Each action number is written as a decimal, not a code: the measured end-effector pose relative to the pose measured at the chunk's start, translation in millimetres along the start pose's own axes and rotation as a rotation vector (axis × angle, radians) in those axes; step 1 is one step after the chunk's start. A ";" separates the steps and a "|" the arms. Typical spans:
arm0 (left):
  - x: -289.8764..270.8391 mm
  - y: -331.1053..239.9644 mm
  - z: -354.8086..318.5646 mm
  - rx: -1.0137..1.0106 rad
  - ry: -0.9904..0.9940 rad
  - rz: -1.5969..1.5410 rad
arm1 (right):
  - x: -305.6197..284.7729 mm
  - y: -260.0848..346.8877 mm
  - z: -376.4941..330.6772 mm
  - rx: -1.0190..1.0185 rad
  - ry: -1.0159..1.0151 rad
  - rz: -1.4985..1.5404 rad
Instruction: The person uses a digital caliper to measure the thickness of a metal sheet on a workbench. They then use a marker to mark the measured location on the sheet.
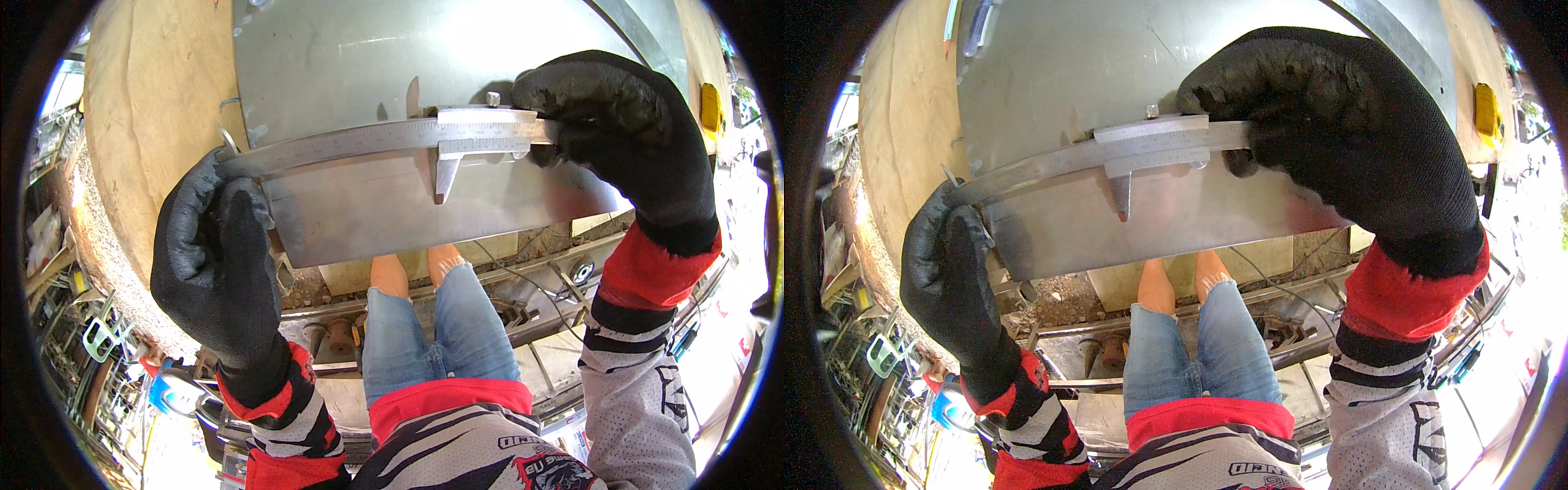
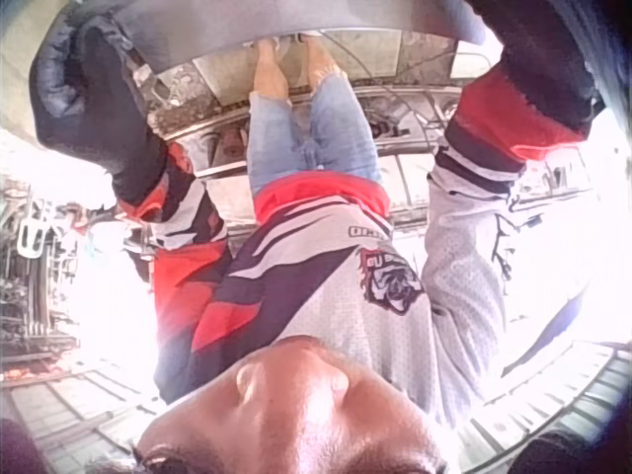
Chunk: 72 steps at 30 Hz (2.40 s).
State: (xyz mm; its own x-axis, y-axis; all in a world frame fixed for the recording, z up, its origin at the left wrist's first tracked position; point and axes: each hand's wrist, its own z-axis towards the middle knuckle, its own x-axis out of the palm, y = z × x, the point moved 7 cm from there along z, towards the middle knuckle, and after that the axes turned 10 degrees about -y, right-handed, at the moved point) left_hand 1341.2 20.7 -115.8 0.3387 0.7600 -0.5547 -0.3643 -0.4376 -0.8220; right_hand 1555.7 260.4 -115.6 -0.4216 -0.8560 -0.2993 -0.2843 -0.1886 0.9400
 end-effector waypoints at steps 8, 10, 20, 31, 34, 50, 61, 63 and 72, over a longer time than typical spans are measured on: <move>0.3 0.0 -0.1 0.002 0.010 -0.014 | 0.5 -0.7 -1.4 0.023 0.000 0.022; 0.0 0.4 -0.3 0.005 0.005 -0.022 | 1.3 -0.6 -1.8 0.057 -0.010 0.086; -0.8 -0.5 -0.2 0.041 -0.010 0.017 | -1.3 -3.2 -0.8 -0.017 -0.006 -0.005; -1.1 1.6 -1.3 0.017 -0.008 -0.038 | -1.8 -5.3 -5.1 0.051 -0.041 0.037; -1.5 1.1 -0.9 0.017 -0.002 -0.028 | -0.5 -2.9 -4.6 0.055 -0.043 0.069; -1.8 3.0 -1.4 -0.019 -0.016 -0.052 | -3.3 -3.8 -3.0 0.009 -0.053 -0.025; 1.4 -1.8 -1.8 -0.032 -0.028 -0.008 | -2.0 0.5 -3.3 0.006 -0.036 0.042; 0.7 -0.5 -2.3 -0.071 -0.019 0.023 | -3.5 2.1 -3.3 -0.005 -0.014 -0.001; 1.2 -0.1 -2.5 -0.039 -0.050 -0.014 | -4.2 0.7 -6.6 0.046 -0.027 0.049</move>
State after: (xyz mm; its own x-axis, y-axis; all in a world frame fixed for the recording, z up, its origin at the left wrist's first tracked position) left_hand 1343.8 20.5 -116.8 0.2995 0.7889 -0.5367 -0.3252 -0.4444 -0.8347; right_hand 1563.0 260.7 -112.6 -0.4589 -0.8501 -0.2584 -0.3020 -0.1242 0.9452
